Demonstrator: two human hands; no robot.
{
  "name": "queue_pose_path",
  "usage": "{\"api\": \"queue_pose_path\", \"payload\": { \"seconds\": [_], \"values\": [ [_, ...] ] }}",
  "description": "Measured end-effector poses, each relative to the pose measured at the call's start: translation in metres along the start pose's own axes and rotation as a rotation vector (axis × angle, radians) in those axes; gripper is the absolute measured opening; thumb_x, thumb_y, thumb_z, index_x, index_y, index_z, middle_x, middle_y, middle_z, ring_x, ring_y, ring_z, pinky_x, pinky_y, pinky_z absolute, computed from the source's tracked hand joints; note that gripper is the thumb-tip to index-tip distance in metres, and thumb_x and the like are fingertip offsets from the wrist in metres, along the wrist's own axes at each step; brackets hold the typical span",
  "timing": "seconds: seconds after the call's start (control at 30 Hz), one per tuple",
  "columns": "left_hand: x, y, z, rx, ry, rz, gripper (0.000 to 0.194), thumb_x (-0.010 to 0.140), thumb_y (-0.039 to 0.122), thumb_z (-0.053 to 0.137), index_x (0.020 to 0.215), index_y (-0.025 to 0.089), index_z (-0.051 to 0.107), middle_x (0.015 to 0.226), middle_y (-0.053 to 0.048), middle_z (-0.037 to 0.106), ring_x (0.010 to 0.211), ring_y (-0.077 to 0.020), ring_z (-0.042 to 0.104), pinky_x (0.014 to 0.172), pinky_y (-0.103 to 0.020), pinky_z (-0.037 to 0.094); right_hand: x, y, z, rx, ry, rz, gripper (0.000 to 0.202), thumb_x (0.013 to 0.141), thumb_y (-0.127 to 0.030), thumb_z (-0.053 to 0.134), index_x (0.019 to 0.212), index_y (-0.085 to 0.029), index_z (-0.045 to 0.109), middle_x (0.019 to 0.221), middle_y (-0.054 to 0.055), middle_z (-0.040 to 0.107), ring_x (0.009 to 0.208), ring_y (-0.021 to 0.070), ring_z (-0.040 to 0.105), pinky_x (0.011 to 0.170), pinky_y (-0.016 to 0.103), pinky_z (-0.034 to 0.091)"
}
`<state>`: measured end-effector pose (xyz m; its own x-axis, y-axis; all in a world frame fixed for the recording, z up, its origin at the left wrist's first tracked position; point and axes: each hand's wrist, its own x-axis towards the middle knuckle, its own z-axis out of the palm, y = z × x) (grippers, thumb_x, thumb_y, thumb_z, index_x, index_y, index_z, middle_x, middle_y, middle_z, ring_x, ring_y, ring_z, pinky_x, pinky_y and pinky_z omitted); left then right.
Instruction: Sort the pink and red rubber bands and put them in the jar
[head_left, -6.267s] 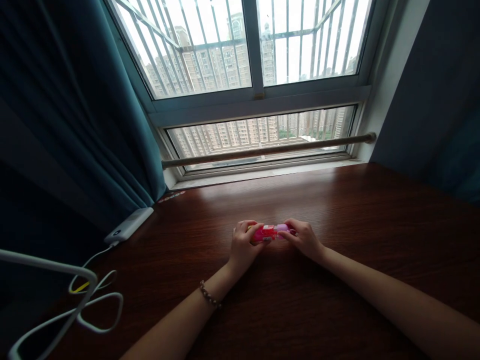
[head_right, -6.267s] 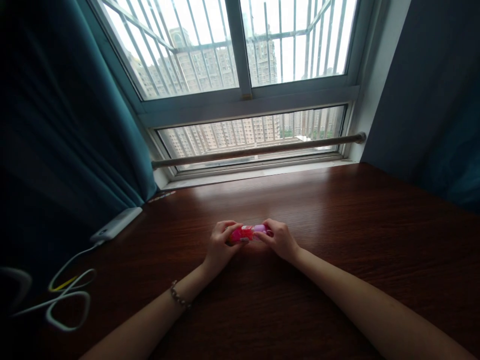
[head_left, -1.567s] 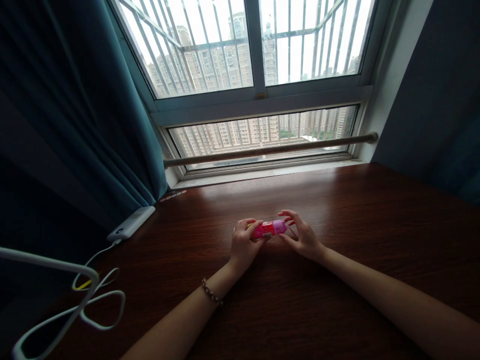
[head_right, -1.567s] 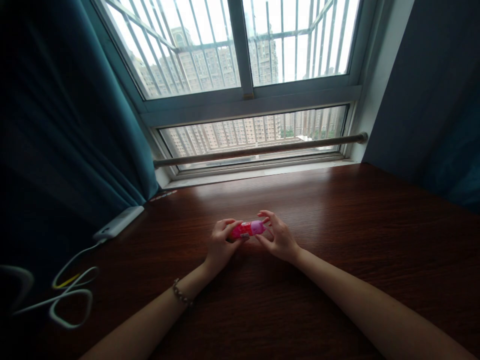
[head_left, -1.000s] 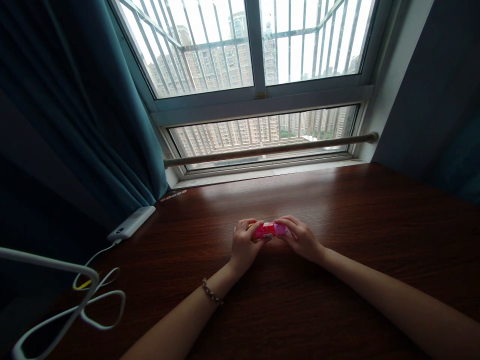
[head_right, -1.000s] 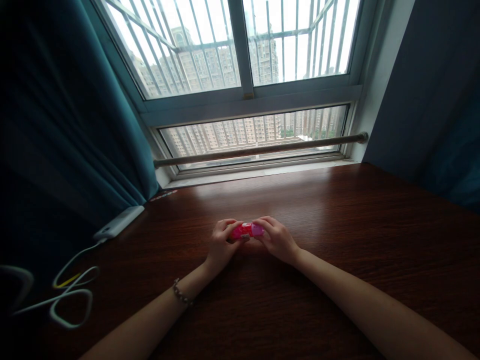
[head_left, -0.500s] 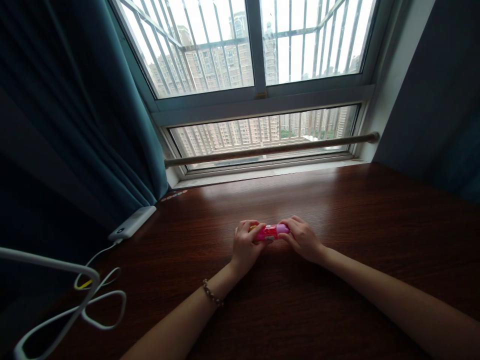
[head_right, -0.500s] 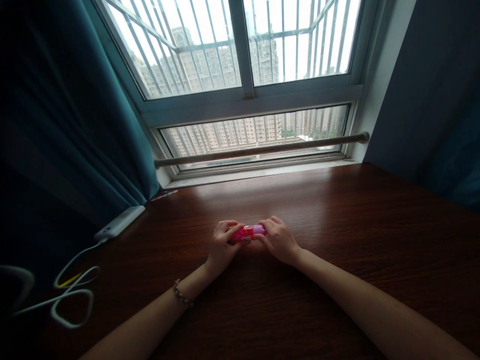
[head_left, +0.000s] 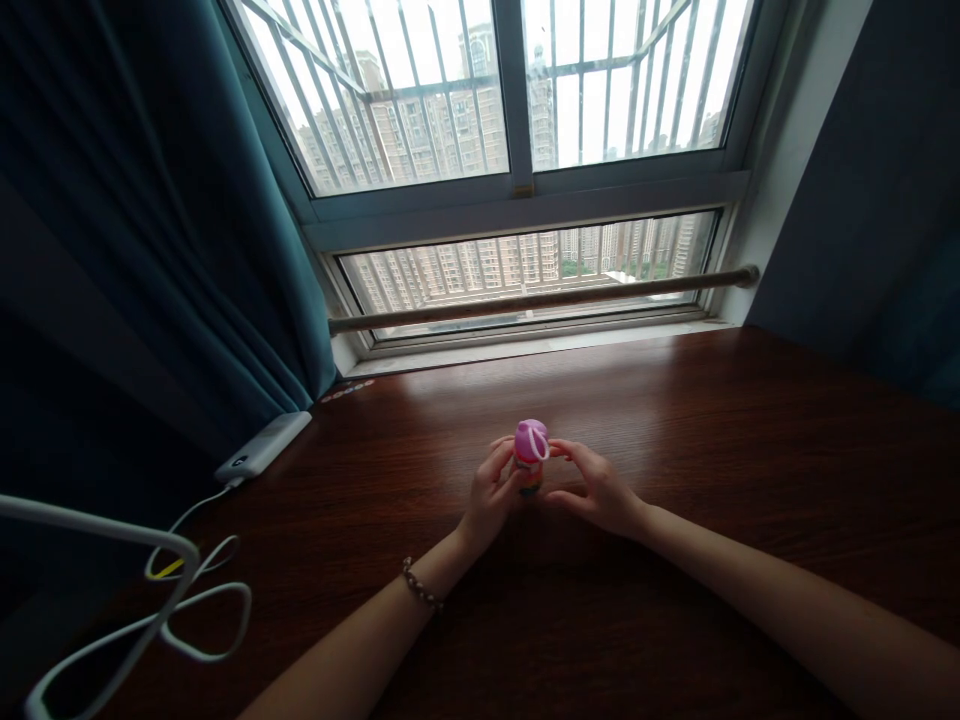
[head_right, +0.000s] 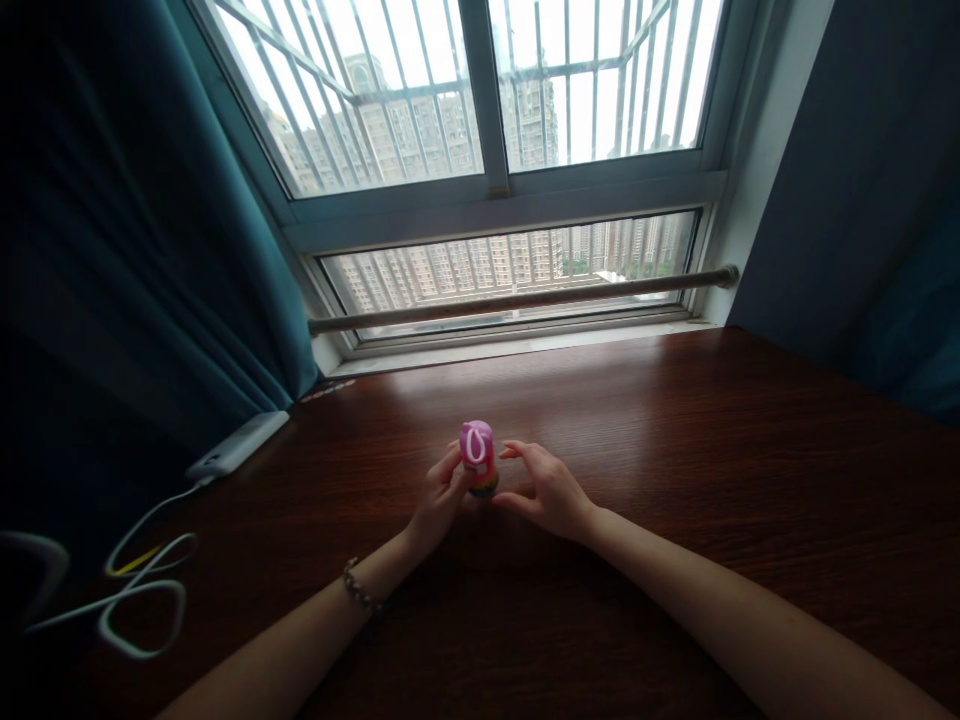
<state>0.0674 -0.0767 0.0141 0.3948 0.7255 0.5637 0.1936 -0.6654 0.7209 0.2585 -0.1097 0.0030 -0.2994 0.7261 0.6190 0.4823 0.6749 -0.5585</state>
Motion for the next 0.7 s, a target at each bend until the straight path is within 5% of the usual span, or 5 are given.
{"api": "queue_pose_path", "payload": {
  "seconds": [0.23,0.47,0.7],
  "values": [
    [0.0,-0.004,0.004,-0.015,-0.125,-0.01,0.043,0.088,0.045,0.031,0.105,0.021,0.061,0.125,-0.008,0.048,0.119,-0.0256,0.035,0.101,-0.041,0.026,0.001,-0.02,0.008,0.184,-0.039,0.114,0.044,0.076,-0.028,0.062,0.116,-0.019,0.045,0.102,0.005,0.059,0.089,0.0174,0.057,0.08,0.029,0.045],
    [0.0,-0.008,0.005,-0.007,-0.06,-0.023,0.045,0.068,0.038,0.067,0.107,0.018,0.056,0.117,-0.01,0.05,0.112,-0.026,0.042,0.098,-0.041,0.032,0.001,-0.013,0.008,-0.025,0.131,0.218,0.04,0.069,-0.032,0.069,0.102,-0.018,0.05,0.09,0.004,0.058,0.077,0.0179,0.054,0.07,0.029,0.044],
    [0.002,0.0,0.003,0.018,-0.155,-0.026,0.033,0.08,0.032,0.055,0.111,0.021,0.057,0.117,-0.009,0.05,0.113,-0.0251,0.04,0.098,-0.04,0.031,0.001,-0.015,0.006,-0.156,0.101,0.217,0.04,0.062,-0.031,0.073,0.093,-0.018,0.052,0.089,0.004,0.05,0.08,0.019,0.05,0.072,0.03,0.042]
  ]
}}
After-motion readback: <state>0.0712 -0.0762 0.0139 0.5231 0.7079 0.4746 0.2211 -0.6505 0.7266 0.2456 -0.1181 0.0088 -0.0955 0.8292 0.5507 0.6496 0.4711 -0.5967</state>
